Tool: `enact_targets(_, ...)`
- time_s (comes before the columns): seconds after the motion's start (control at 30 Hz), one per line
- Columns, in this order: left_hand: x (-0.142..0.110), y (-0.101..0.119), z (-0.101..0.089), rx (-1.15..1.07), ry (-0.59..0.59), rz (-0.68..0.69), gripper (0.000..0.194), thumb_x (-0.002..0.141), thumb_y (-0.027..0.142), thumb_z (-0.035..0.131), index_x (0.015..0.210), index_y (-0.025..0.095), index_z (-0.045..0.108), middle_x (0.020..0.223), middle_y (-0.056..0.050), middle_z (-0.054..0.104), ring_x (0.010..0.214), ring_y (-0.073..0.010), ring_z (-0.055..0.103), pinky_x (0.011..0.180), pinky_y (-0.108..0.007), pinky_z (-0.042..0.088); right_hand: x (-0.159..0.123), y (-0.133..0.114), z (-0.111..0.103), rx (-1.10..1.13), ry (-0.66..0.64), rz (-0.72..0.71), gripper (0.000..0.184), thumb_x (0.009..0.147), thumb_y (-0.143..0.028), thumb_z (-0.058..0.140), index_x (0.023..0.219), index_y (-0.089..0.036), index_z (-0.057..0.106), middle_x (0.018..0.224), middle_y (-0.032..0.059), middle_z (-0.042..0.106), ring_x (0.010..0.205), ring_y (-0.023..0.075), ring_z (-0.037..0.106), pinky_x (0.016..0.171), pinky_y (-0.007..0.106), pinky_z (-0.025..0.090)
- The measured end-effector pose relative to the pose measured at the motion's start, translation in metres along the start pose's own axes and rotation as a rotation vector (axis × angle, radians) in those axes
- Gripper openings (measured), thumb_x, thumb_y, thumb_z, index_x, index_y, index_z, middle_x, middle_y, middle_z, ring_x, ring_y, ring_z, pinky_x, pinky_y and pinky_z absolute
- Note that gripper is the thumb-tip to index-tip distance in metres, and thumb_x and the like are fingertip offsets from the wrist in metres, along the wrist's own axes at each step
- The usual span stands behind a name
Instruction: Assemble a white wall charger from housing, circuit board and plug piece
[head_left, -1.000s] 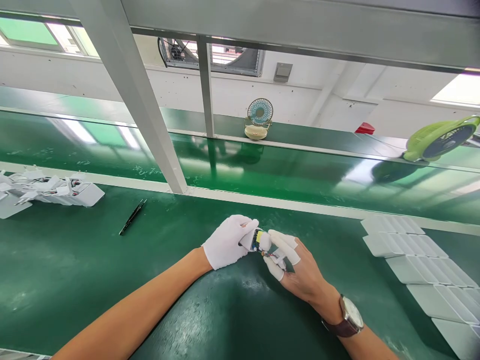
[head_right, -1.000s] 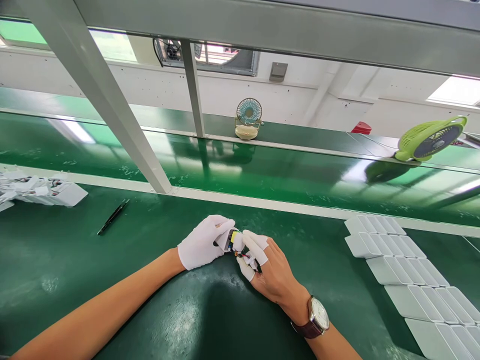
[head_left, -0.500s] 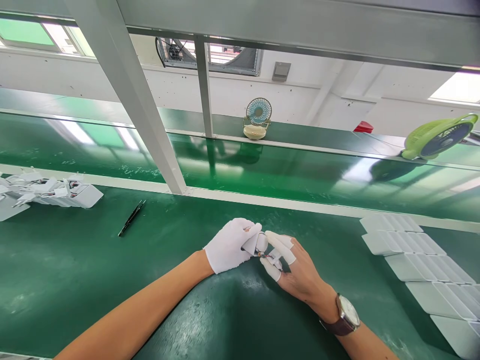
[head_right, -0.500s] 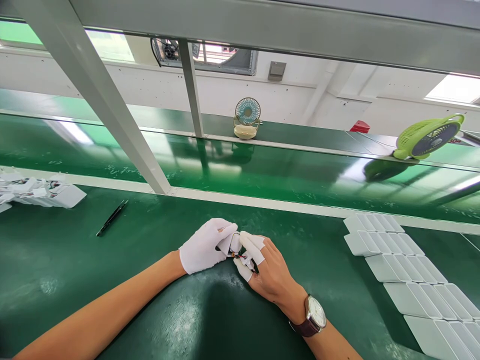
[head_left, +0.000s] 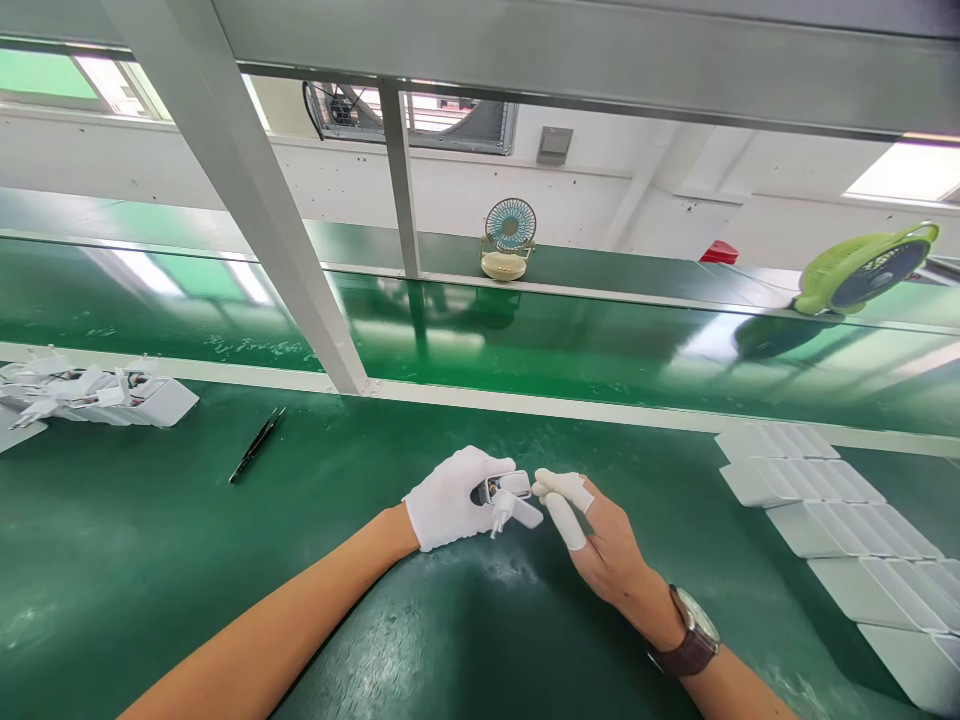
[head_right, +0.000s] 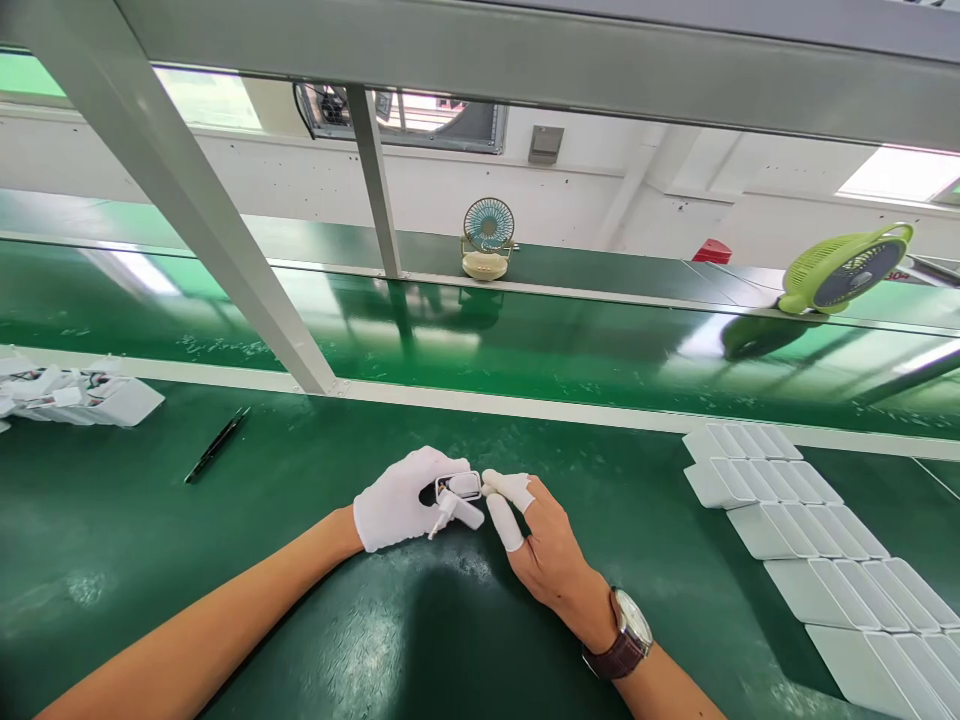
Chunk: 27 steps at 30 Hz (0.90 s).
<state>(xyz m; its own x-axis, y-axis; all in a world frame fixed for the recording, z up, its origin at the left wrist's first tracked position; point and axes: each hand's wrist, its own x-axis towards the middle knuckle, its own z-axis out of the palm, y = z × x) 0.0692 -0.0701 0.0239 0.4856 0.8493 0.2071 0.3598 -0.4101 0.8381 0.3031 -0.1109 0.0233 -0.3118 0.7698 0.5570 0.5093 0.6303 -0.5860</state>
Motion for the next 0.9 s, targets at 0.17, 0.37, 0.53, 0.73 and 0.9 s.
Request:
enact_targets(0.17, -0.006, -0.008, -0.001, -0.006, 0.110, -0.153, 0.046, 0.080, 0.031, 0.075, 0.125, 0.027, 0.066, 0.112, -0.004, 0.073, 0.085, -0.0184, 0.068, 0.077, -0.033, 0.055, 0.002, 0.002, 0.007, -0.082, 0.030, -0.040, 0.042, 0.098, -0.015, 0.057, 0.138, -0.025, 0.058, 0.132, 0.0122, 0.065, 0.120, 0.0240, 0.065, 0.101, 0.042, 0.058)
enact_targets(0.37, -0.002, 0.000, -0.005, -0.193, 0.063, -0.359, 0.045, 0.092, 0.044, 0.065, 0.131, 0.023, 0.063, 0.128, -0.006, 0.071, 0.109, -0.0244, 0.068, 0.096, -0.038, 0.055, -0.004, 0.009, 0.013, -0.198, -0.178, -0.124, 0.050, 0.099, -0.017, 0.057, 0.147, -0.028, 0.051, 0.146, 0.0150, 0.054, 0.130, 0.0284, 0.058, 0.102, 0.047, 0.058)
enact_targets(0.53, -0.001, 0.000, -0.004, -0.257, 0.038, -0.360, 0.046, 0.092, 0.044, 0.066, 0.133, 0.023, 0.061, 0.125, -0.006, 0.072, 0.111, -0.0237, 0.068, 0.100, -0.039, 0.054, -0.005, 0.013, 0.014, -0.254, -0.206, -0.154, 0.049, 0.098, -0.015, 0.057, 0.145, -0.027, 0.053, 0.136, 0.0149, 0.057, 0.116, 0.0267, 0.060, 0.093, 0.045, 0.060)
enact_targets(0.73, 0.002, 0.001, -0.003, -0.362, 0.010, -0.414, 0.048, 0.090, 0.045, 0.069, 0.131, 0.021, 0.062, 0.118, -0.007, 0.072, 0.113, -0.0249, 0.066, 0.099, -0.039, 0.053, -0.004, 0.011, 0.015, -0.199, -0.190, -0.119, 0.047, 0.098, -0.013, 0.056, 0.143, -0.027, 0.053, 0.134, 0.0141, 0.056, 0.114, 0.0246, 0.060, 0.092, 0.043, 0.059)
enact_targets(0.9, 0.006, 0.005, -0.003, -0.513, -0.028, -0.449, 0.053, 0.089, 0.044, 0.072, 0.134, 0.021, 0.057, 0.114, -0.006, 0.072, 0.098, -0.0199, 0.066, 0.070, -0.028, 0.053, -0.004, 0.010, 0.018, -0.148, -0.153, -0.078, 0.046, 0.098, -0.015, 0.056, 0.142, -0.032, 0.054, 0.132, 0.0119, 0.057, 0.116, 0.0243, 0.062, 0.093, 0.044, 0.060)
